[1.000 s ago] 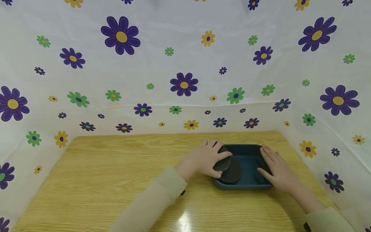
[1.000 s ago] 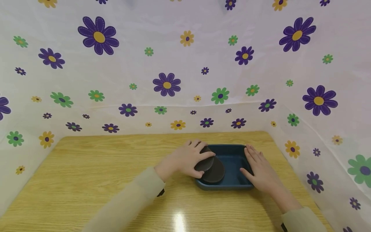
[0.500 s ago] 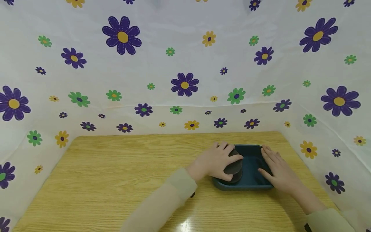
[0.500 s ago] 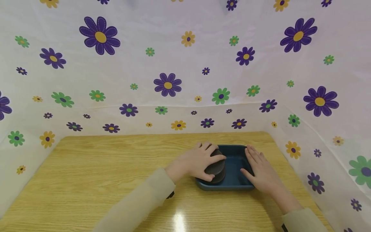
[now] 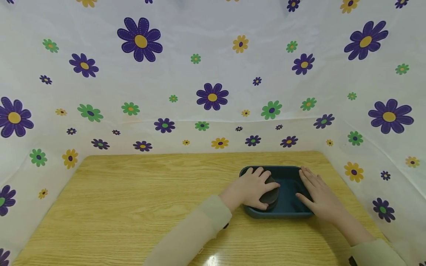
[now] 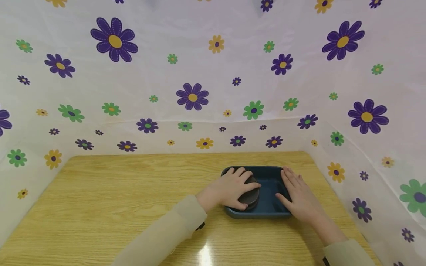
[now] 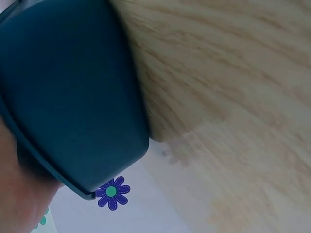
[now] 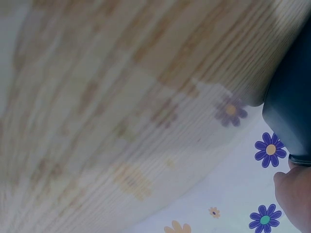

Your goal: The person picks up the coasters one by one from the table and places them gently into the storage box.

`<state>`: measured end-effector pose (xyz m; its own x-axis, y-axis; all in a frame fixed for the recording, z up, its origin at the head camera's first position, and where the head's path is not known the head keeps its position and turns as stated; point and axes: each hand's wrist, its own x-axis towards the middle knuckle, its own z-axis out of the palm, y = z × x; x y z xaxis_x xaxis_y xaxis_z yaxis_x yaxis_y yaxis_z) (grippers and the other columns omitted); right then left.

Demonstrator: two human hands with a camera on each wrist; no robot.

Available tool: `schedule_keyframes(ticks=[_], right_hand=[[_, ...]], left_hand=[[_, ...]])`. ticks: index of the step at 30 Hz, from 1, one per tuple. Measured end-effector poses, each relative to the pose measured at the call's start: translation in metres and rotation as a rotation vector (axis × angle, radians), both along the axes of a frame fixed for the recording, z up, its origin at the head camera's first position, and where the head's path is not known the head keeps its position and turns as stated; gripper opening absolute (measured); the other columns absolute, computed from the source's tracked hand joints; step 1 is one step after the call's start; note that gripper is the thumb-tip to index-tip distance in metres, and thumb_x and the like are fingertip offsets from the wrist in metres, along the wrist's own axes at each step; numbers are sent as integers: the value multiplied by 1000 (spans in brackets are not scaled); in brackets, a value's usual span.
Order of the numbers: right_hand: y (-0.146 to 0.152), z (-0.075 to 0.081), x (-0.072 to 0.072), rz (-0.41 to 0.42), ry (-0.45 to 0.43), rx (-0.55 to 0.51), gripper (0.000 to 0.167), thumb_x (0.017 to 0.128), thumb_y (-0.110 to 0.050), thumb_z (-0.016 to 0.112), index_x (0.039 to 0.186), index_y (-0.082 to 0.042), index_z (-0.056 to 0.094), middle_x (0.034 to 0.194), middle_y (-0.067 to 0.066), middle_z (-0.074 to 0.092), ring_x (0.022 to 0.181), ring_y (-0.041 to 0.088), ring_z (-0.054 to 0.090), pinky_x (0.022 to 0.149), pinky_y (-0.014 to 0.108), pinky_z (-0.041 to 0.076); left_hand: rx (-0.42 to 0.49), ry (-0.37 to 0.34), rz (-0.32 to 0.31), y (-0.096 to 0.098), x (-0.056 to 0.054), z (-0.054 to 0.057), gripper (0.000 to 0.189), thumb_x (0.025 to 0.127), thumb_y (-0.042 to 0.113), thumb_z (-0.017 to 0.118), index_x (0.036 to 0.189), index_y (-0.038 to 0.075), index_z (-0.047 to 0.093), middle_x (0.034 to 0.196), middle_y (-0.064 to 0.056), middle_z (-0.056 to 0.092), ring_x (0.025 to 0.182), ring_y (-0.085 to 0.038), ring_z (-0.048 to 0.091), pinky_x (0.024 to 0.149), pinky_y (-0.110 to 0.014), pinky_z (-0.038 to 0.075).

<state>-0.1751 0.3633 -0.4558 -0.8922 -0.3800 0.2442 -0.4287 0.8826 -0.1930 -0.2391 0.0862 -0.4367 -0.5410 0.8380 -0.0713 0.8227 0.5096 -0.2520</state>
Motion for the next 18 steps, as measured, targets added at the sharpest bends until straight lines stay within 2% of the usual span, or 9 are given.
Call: schedule_keyframes(ticks=[8,18], right_hand=[[0,0,0,13,15,-1,78,107,-33,61,164,8,28,170,31,28,165,39,18,135,40,-4],[1,-2,0,14,15,-6,78,107,-33,61,164,8,27,171,31,26,165,38,15,134,34,-9]], left_hand=[[-26,-16,35,1,0,-1,75,98,74,55,164,43,35,162,2,42,145,-19,43,116,-38,43],[19,-14,14,-4,1,-1,66,103,67,51,162,40,40,158,2,47,145,-18,45,118,-39,42]])
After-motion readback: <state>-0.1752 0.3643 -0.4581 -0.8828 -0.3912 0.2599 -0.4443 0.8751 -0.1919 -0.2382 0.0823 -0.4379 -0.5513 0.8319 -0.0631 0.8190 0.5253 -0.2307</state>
